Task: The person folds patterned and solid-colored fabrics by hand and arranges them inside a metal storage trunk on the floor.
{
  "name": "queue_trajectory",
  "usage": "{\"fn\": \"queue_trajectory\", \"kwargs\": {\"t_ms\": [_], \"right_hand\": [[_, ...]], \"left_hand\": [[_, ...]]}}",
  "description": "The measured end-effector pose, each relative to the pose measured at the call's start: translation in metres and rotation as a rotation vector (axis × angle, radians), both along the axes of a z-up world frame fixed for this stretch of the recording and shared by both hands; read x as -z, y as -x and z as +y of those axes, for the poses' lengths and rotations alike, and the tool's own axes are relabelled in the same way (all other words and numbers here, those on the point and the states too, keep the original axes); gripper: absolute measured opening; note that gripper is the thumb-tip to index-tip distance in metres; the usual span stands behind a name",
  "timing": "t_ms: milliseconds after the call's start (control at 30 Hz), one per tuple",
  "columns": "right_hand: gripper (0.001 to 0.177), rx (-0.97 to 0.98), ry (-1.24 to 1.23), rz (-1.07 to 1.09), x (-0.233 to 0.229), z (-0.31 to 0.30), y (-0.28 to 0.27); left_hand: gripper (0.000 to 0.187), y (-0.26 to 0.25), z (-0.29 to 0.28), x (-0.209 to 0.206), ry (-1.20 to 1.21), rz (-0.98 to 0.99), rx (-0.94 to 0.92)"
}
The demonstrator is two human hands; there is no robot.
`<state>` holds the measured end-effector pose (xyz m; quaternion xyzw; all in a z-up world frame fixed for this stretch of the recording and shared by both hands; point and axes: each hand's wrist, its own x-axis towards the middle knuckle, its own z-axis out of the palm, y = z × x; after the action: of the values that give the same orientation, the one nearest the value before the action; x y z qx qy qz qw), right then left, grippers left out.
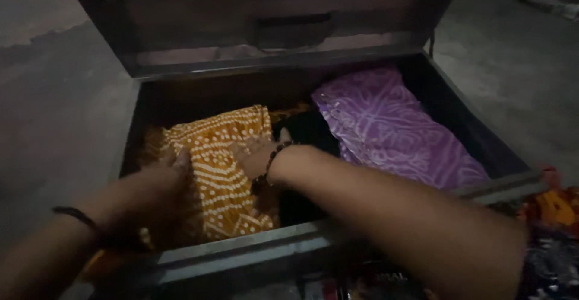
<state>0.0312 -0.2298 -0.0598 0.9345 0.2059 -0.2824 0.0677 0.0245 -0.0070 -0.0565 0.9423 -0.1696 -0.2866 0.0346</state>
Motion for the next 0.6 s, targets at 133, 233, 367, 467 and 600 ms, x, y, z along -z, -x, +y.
{"fn": "queue_trajectory", "kwargs": {"t_ms": [133, 233, 367, 467, 600], "right_hand": [[0.124, 0.011, 0.112, -0.04, -0.022, -0.022, 0.011], [0.119, 0.027, 0.106, 0.014, -0.012, -0.017, 0.011], [0.121, -0.011, 0.12, 0.017, 0.017, -0.015, 0.0], [0.114, -0.029, 0.149, 0.004, 0.045, -0.007, -0.015], [0.1, -0.025, 0.149, -0.014, 0.066, -0.001, -0.024]], "left_hand": [[0.133, 0.011, -0.035, -0.038, -0.105, 0.066, 0.021], [0.132, 0.02, -0.06, -0.042, -0.195, 0.107, -0.032], [0.126, 0.009, -0.071, -0.01, -0.321, 0.044, 0.202], [0.094, 0.002, -0.068, -0.002, -0.366, 0.075, 0.351], [0.054, 0.008, -0.073, -0.015, -0.53, 0.137, 0.507]]}}
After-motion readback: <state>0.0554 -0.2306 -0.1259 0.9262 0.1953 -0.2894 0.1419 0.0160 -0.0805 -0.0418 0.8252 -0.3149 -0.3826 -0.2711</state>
